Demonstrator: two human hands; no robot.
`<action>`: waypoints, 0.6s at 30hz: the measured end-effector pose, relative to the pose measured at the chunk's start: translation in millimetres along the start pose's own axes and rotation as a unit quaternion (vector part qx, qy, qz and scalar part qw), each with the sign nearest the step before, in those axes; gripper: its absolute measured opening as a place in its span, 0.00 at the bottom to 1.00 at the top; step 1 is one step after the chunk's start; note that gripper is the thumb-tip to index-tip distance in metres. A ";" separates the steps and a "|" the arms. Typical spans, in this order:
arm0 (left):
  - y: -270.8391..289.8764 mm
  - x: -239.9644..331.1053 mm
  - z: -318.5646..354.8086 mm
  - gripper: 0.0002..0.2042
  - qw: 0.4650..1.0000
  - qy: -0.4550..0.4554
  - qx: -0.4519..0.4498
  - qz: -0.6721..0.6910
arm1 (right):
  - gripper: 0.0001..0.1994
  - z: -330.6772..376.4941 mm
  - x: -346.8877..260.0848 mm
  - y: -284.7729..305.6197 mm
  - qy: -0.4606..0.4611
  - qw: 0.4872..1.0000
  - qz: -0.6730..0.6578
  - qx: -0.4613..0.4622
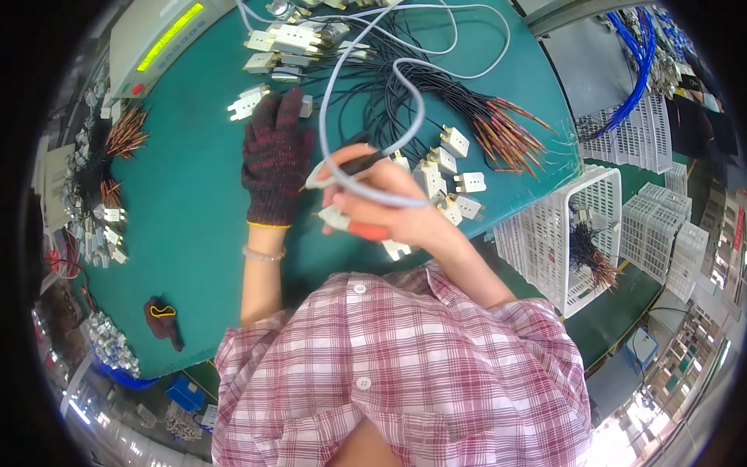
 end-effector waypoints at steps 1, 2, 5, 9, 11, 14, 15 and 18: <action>-0.3 2.6 -4.5 0.29 1.000 0.005 0.014 0.020 | 0.15 4.1 -4.6 9.5 0.025 0.999 -0.041 0.024; 1.0 6.6 -6.8 0.29 1.000 0.001 0.013 0.023 | 0.15 7.6 -8.4 18.3 0.051 0.994 -0.082 0.048; 4.4 16.5 -12.9 0.26 1.000 -0.011 -0.015 -0.015 | 0.17 12.2 -17.7 38.1 0.115 0.984 -0.096 0.095; 13.4 27.1 11.3 0.23 0.992 -0.020 -0.043 0.119 | 0.16 10.6 -20.3 45.4 0.149 0.974 -0.109 0.128; 6.9 23.5 18.6 0.20 0.958 0.047 -0.093 0.267 | 0.16 12.4 -19.3 45.3 0.152 0.974 -0.105 0.129; -20.5 14.6 16.7 0.18 0.791 0.191 -0.225 0.535 | 0.14 11.8 -17.3 46.2 0.150 0.977 -0.066 0.137; -34.6 13.1 26.9 0.15 0.623 0.355 -0.259 0.647 | 0.14 11.9 -14.9 46.3 0.146 0.977 -0.071 0.136; -39.0 7.7 33.6 0.15 0.555 0.424 -0.297 0.651 | 0.14 12.0 -14.2 43.1 0.122 0.978 -0.081 0.150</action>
Point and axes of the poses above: each hand's wrist, its own z-axis away from the middle knuckle, its own y-axis out of the back of the hand, x = y × z, the point moved 8 cm from there along -z, towards the middle knuckle, and after that the axes turned 1 degree about x, right-handed, at the moved point
